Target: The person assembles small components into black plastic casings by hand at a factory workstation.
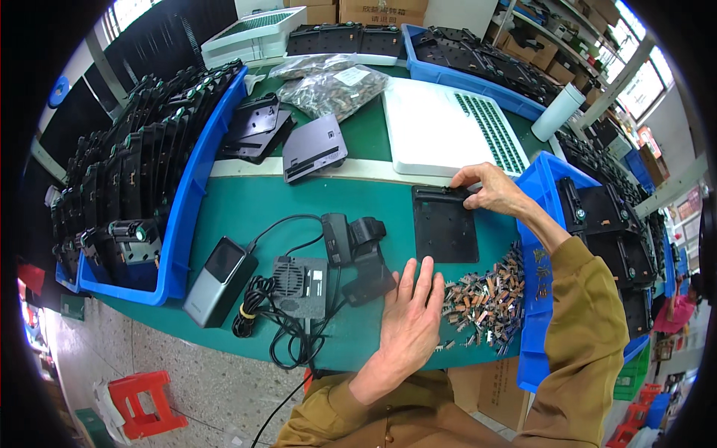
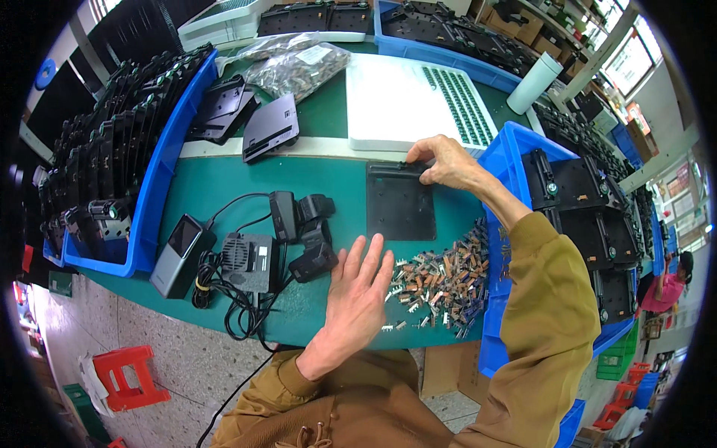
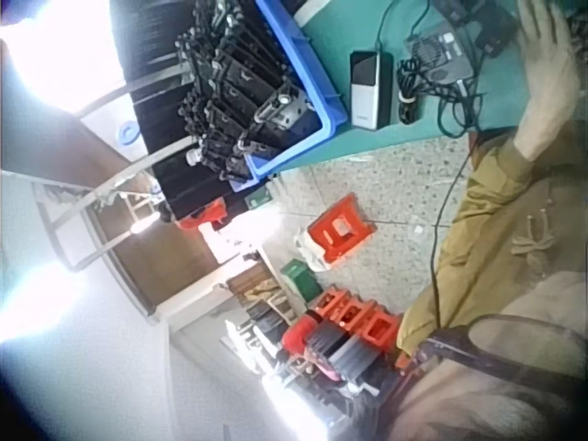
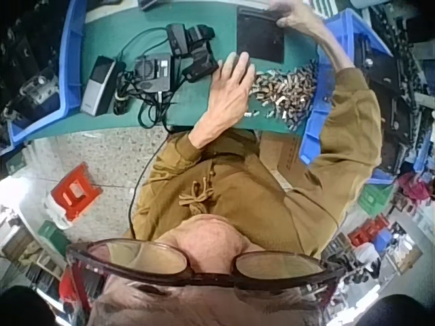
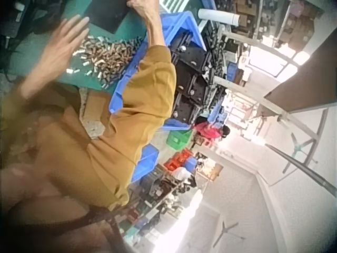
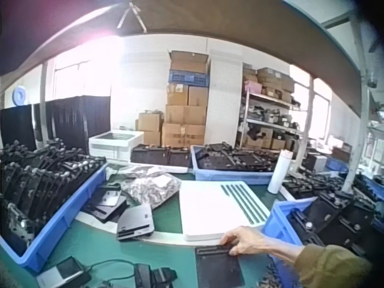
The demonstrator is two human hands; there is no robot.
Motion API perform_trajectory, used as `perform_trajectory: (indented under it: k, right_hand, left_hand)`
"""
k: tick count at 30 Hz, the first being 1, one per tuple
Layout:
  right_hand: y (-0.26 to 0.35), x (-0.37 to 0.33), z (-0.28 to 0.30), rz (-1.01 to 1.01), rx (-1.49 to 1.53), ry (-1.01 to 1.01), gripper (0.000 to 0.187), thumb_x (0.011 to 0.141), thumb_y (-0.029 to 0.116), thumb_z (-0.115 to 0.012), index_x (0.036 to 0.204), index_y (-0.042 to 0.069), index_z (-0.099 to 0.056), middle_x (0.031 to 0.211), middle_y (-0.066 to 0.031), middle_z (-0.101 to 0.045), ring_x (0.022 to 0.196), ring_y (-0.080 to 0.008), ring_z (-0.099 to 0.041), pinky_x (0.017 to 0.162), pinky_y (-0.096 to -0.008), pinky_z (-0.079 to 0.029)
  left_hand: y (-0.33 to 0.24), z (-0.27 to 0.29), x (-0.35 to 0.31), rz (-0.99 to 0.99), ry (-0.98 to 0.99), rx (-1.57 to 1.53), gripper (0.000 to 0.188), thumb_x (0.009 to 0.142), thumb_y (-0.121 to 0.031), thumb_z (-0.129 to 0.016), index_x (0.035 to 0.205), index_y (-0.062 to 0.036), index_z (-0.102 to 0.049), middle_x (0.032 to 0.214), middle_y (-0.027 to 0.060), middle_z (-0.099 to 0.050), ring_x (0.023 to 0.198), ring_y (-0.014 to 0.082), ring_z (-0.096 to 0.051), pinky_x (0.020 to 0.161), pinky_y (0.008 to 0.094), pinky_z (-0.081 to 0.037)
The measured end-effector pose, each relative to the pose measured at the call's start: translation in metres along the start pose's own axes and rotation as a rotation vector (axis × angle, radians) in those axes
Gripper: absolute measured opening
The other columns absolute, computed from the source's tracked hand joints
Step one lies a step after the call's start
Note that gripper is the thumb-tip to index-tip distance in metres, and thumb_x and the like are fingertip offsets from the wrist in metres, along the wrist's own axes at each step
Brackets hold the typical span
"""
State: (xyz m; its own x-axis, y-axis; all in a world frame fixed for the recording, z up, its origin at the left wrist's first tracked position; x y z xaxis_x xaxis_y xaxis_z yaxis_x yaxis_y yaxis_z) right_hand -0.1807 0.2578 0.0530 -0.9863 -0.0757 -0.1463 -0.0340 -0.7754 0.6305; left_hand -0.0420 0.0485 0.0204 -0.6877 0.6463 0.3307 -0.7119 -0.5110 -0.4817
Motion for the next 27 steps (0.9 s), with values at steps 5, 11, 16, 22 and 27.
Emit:
perform_trajectory:
  k: [5,11,16,22,27]
  right_hand:
    - [0.005,0.03,0.044,0.0,-0.059,-0.119,0.028,0.068,0.004,-0.065,0.096,0.0,-0.069,0.087,-0.0135,-0.071,0.085,-0.0218,-0.067,0.08,-0.0316,-0.052]
    - [-0.061,0.086,0.103,-0.185,-0.152,-0.656,0.023,0.074,0.004,-0.059,0.092,0.005,-0.072,0.091,-0.0153,-0.071,0.087,-0.0277,-0.068,0.082,-0.0348,-0.051]
    - [-0.099,0.113,0.106,-0.274,-0.206,-0.82,0.021,0.079,0.006,-0.058,0.094,0.009,-0.073,0.094,-0.0123,-0.071,0.09,-0.0286,-0.067,0.08,-0.0378,-0.051]
    - [-0.109,0.129,0.103,-0.313,-0.258,-0.792,0.024,0.08,0.009,-0.061,0.099,0.016,-0.074,0.097,-0.0074,-0.071,0.092,-0.0261,-0.067,0.079,-0.0377,-0.052]
    - [-0.107,0.139,0.103,-0.278,-0.337,-0.768,0.023,0.074,0.006,-0.065,0.095,0.014,-0.073,0.095,-0.0062,-0.071,0.091,-0.0258,-0.066,0.079,-0.0381,-0.051]
  left_hand:
    - [0.002,0.004,0.0,0.034,0.031,-0.004,0.061,0.067,0.004,-0.059,0.127,0.0043,-0.05,0.144,0.0209,-0.036,0.132,0.0411,-0.034,0.106,0.056,-0.03]
    - [0.001,0.007,0.003,0.039,0.048,-0.04,0.058,0.069,0.002,-0.059,0.126,0.0047,-0.05,0.143,0.0222,-0.038,0.129,0.0422,-0.037,0.104,0.0561,-0.032]
    - [0.001,0.004,0.005,0.043,0.138,0.029,0.051,0.078,-0.008,-0.057,0.128,0.0033,-0.051,0.145,0.0216,-0.036,0.132,0.0391,-0.037,0.106,0.0535,-0.034]
    - [0.0,0.008,0.009,0.065,0.116,0.014,0.052,0.074,-0.005,-0.057,0.125,0.0015,-0.053,0.141,0.0209,-0.042,0.127,0.0409,-0.041,0.102,0.0541,-0.032]
    - [0.0,0.009,0.012,0.083,0.171,0.012,0.051,0.075,-0.007,-0.056,0.125,0.0013,-0.054,0.141,0.0214,-0.042,0.127,0.0416,-0.041,0.099,0.0558,-0.037]
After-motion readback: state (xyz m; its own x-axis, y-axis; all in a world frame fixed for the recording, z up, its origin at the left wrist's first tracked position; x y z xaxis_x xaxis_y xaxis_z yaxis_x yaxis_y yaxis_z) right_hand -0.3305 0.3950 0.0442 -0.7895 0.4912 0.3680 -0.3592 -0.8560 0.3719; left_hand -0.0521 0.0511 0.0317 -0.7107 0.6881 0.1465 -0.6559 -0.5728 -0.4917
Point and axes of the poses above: each hand's wrist, its own x-axis towards the middle knuckle, its own z-axis out of the back of the hand, y = z × x, the point moved 7 cm from there along x, towards the middle knuckle
